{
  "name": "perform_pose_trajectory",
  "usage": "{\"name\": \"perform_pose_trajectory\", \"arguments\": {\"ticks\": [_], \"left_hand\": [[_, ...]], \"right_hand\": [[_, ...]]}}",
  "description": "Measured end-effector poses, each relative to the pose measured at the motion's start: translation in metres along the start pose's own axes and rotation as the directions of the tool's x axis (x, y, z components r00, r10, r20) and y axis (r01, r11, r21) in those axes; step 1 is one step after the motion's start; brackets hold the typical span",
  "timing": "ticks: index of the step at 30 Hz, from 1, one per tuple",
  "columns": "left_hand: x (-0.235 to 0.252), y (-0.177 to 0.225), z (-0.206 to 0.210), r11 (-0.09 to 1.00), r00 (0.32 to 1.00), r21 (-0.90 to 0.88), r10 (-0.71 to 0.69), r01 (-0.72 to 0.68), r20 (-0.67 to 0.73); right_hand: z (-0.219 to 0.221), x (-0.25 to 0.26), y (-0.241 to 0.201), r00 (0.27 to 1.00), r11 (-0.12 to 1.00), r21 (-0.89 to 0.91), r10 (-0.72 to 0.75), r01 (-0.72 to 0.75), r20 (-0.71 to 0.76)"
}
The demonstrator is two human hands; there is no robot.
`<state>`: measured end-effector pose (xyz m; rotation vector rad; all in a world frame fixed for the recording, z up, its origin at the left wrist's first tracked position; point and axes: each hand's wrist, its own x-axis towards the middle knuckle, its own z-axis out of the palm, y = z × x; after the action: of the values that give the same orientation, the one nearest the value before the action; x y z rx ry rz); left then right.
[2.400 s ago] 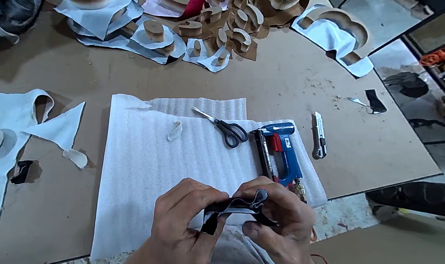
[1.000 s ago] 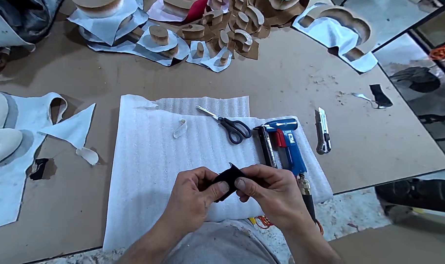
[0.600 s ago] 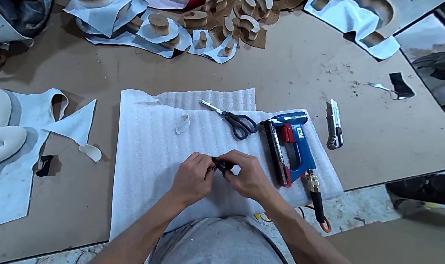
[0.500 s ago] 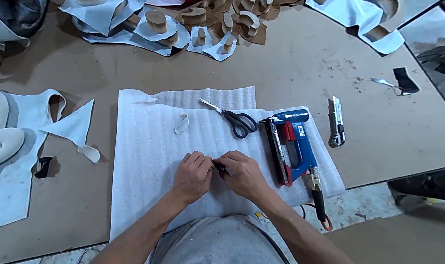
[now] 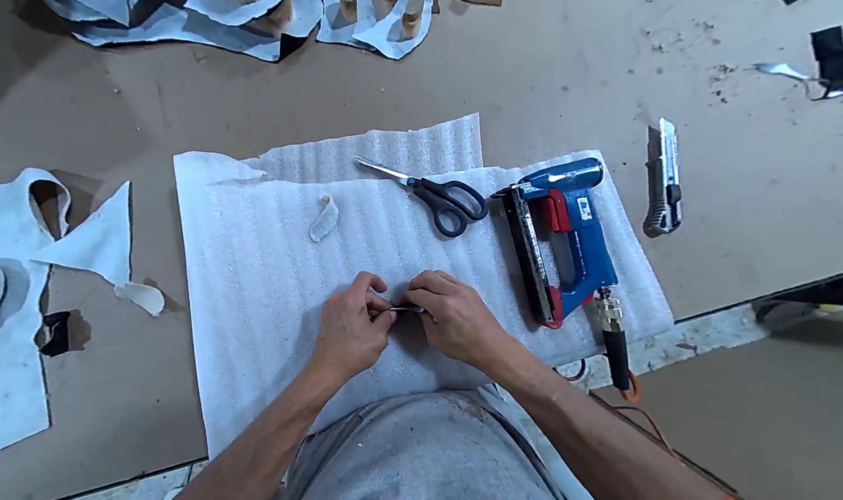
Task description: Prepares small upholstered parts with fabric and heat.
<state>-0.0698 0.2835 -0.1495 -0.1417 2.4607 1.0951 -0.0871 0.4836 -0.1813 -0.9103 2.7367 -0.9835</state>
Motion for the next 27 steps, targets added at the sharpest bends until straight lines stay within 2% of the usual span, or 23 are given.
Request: {"name": "perform_pose_trajectory", "arguments": {"ticks": [9,11,15,17,20,21,23,27], "left_hand": [[-0.015,-0.018,0.025,0.99,0.968,-0.112,0.057,-0.087,-0.243],[-0.014,-0.026,0.027,0.977,0.952,-0.139,0.118,-0.162,-0.282],[-0.012,-0.037,0.037,0.908,0.844,0.027,0.4,-0.419,-0.357],[-0.013,-0.038,0.039,0.887,0.821,0.068,0.449,-0.456,-0.353],[-0.014,-0.037,0.043,0.896,0.819,0.08,0.433,-0.437,-0.377],[-0.014,-0.037,0.044,0.906,0.825,0.076,0.411,-0.416,-0.387],[-0.015,-0.037,0.044,0.92,0.837,0.058,0.377,-0.387,-0.396],[-0.017,-0.041,0.043,0.916,0.839,0.02,0.376,-0.402,-0.394]], "right_hand": [[-0.003,0.003,-0.009,0.99,0.991,0.011,0.135,-0.136,0.043],[-0.007,0.006,-0.009,0.984,0.986,0.017,0.164,-0.165,0.077],[-0.014,0.012,-0.009,0.972,0.98,0.018,0.192,-0.196,0.137],[-0.019,0.016,-0.01,0.954,0.97,0.043,0.229,-0.241,0.192],[-0.029,0.021,-0.01,0.915,0.945,0.094,0.273,-0.313,0.298],[-0.029,0.023,-0.012,0.911,0.942,0.089,0.285,-0.324,0.299],[-0.019,0.022,-0.018,0.924,0.938,0.068,0.319,-0.34,0.212],[-0.005,0.02,-0.029,0.916,0.919,0.013,0.39,-0.393,0.088]]}}
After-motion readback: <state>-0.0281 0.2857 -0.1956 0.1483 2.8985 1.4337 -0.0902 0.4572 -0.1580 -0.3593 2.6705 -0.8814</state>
